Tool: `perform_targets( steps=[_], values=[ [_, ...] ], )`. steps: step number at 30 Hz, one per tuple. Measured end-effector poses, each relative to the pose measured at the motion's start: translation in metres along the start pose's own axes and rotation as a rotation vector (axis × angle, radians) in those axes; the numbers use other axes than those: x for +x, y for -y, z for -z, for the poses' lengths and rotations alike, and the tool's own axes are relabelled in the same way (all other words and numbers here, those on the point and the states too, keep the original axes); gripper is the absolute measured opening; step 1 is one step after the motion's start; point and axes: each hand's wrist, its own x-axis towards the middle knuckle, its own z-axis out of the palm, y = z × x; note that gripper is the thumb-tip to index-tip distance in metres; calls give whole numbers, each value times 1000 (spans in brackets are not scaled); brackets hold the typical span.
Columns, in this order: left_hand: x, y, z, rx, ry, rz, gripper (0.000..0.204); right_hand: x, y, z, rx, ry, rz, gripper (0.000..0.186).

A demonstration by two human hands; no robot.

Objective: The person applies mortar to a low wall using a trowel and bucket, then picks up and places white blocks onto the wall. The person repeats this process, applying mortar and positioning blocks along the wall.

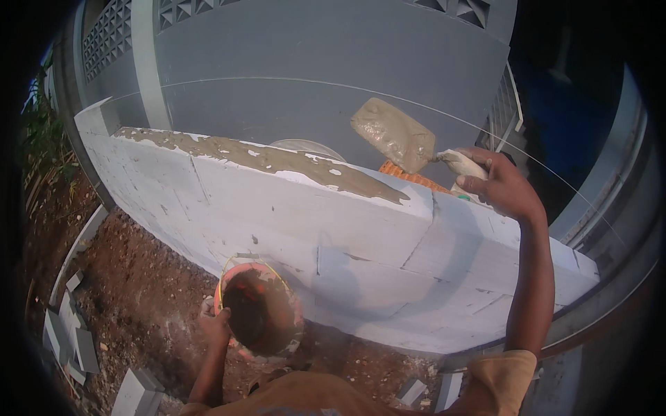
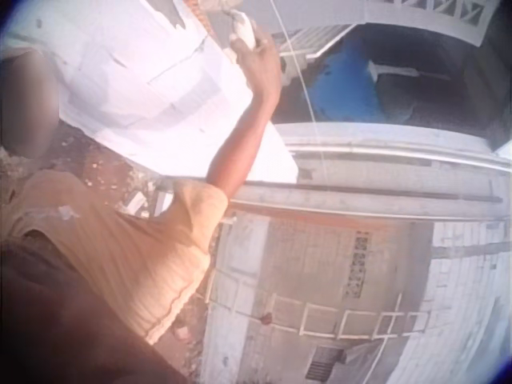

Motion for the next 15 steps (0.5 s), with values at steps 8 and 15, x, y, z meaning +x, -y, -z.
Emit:
perform_targets(
  steps=[8, 15],
  values=[
    [-46, 18, -5, 83, -86, -17, 22, -32, -55, -1, -401, -66, 1, 57],
    [-77, 17, -19, 76, -100, 35, 22, -79, -90, 7, -683, -253, 23, 62]
  ],
)
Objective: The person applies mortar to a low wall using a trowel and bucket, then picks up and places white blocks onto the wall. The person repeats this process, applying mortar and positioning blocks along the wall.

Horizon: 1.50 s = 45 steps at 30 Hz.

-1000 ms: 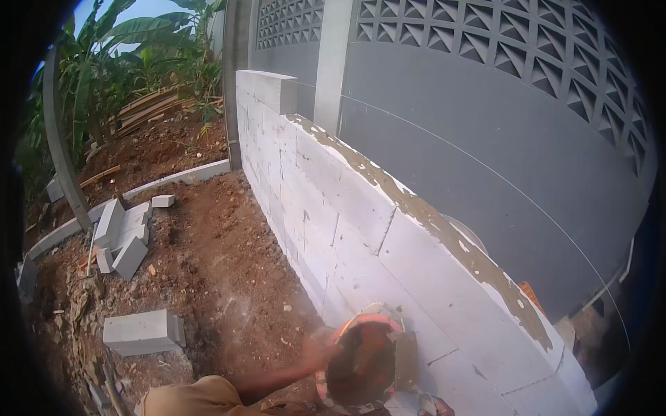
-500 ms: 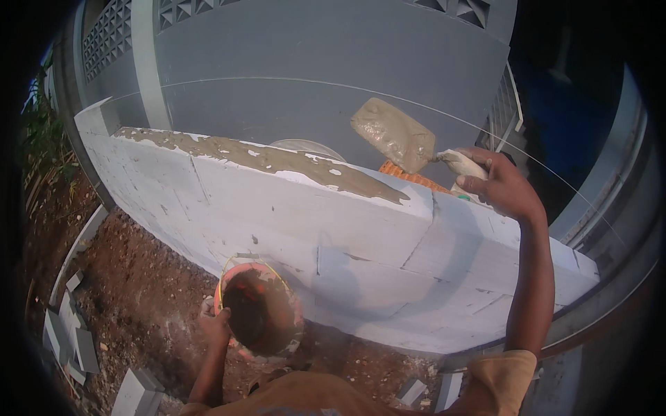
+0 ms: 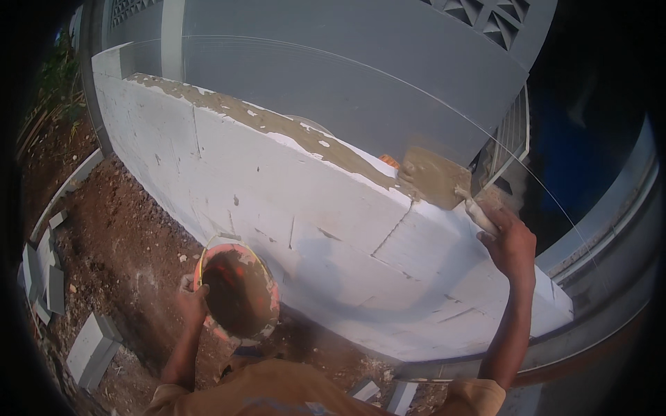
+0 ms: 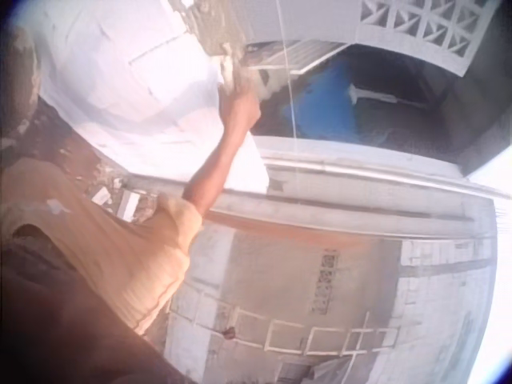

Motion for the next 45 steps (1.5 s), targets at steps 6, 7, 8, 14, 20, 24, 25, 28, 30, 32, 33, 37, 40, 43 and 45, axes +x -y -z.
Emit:
perform_targets(
  steps=[6, 7, 8, 14, 20, 24, 25, 28, 30, 32, 33, 37, 40, 43, 45],
  values=[
    [7, 15, 5, -61, 76, 32, 24, 16, 42, -13, -59, -75, 105, 63],
    [8, 13, 3, -66, 92, 55, 25, 20, 51, -14, -1, -89, 97, 62],
    [9, 12, 3, -70, 95, 23, 25, 29, 58, -21, 67, -99, 92, 61],
    [16, 14, 25, -117, 126, 23, 26, 53, 121, -31, 90, -116, 103, 58],
    [32, -3, 52, -190, 125, 36, 27, 31, 181, -41, -78, -178, 103, 55],
    [31, -35, 77, -86, 144, 6, 27, -60, 233, -87, 576, -73, 512, 50],
    [37, -30, 78, -5, 163, -121, 29, -88, 255, -94, 504, 115, 492, 50],
    [52, -59, 80, -51, 276, -73, 28, -144, 337, -125, 202, 456, 559, 49],
    [59, -57, 77, -52, 304, -56, 29, -158, 373, -187, 142, 267, 587, 48],
    [57, -67, 70, -45, 360, -9, 30, -166, 412, -225, 178, 95, 531, 61],
    [56, -63, 66, -24, 398, -23, 31, -186, 432, -239, 161, 51, 536, 60],
    [68, -48, 59, -8, 474, 16, 34, -233, 442, -242, 256, 126, 753, 59],
    [62, -43, 64, 10, 496, 18, 33, -210, 419, -229, 302, 259, 790, 50],
    [43, -37, 69, 89, 542, -74, 34, -206, 420, -236, 262, 385, 434, 51],
    [30, -34, 65, 177, 598, -208, 36, -218, 418, -235, 228, 505, 377, 56]
  ],
)
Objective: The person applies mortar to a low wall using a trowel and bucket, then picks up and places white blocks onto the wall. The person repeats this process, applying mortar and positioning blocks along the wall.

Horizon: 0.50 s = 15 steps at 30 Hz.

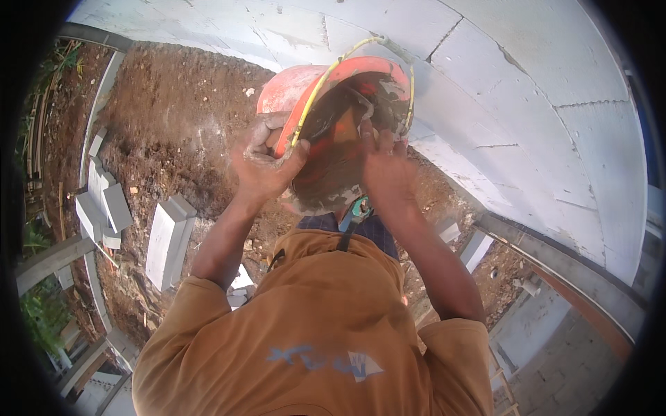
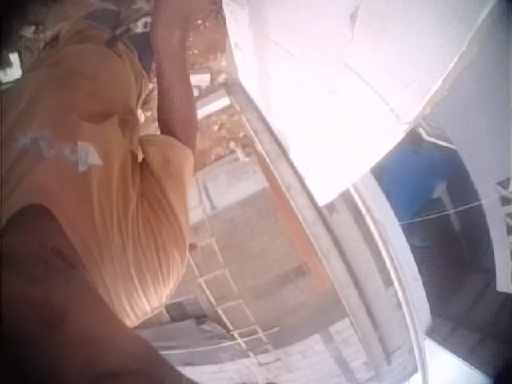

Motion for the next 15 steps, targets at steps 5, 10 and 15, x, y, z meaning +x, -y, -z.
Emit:
perform_targets(
  steps=[5, 10, 15],
  values=[
    [3, -15, -23, 84, 99, -221, 37, -52, 7, 3, 633, 300, -1, 60],
    [-11, -4, -35, -99, 7, 62, 32, -93, -1, 20, 1661, 456, -357, 54],
    [-10, 8, -43, -327, -233, 112, 34, -113, -49, 1, 1332, 459, -427, 54]
  ],
)
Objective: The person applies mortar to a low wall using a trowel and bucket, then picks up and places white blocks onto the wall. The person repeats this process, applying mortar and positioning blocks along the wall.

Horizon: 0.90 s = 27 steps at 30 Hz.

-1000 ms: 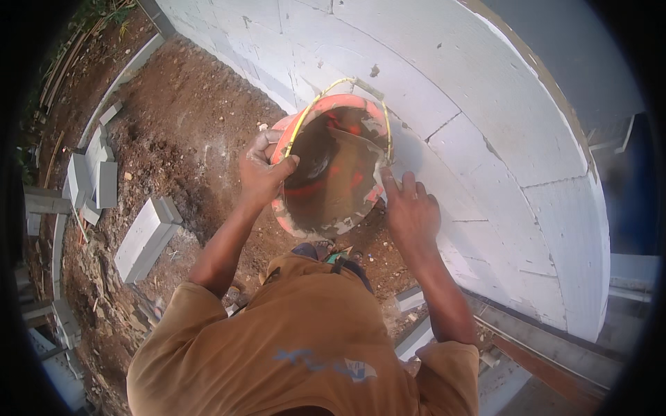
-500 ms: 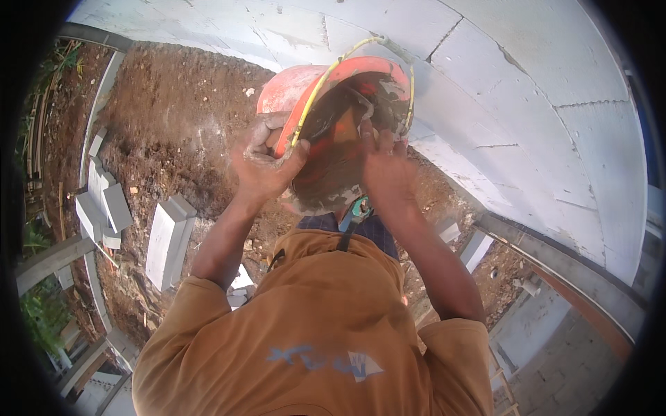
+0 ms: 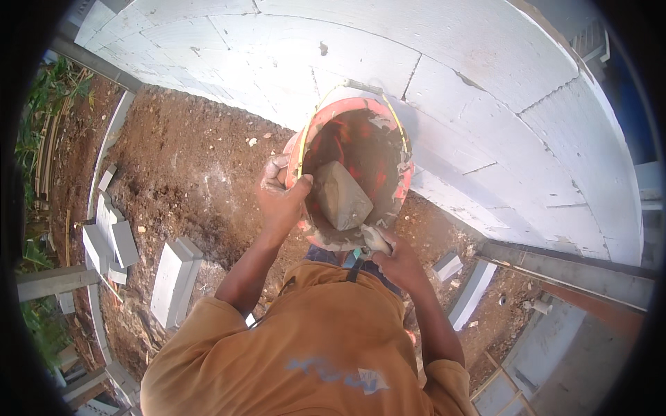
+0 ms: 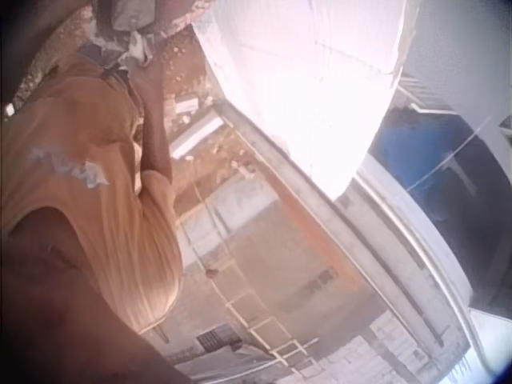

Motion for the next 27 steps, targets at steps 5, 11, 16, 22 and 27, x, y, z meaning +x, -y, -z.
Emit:
perform_targets(
  steps=[5, 11, 16, 22, 27],
  values=[
    [-9, -4, -26, -149, -25, 112, 34, -17, -3, 76, -65, -12, 153, 58],
    [-26, -3, -58, -256, -79, 29, 30, -113, 96, 230, -162, -95, 336, 57],
    [-51, -4, -83, -175, -115, -32, 30, -188, 195, 334, -546, -582, 506, 53],
    [-70, 3, -88, -152, -155, -35, 30, -185, 247, 412, -835, -802, 399, 53],
    [-71, 18, -71, -40, -194, -29, 28, -197, 226, 438, -1019, -954, 387, 53]
  ],
)
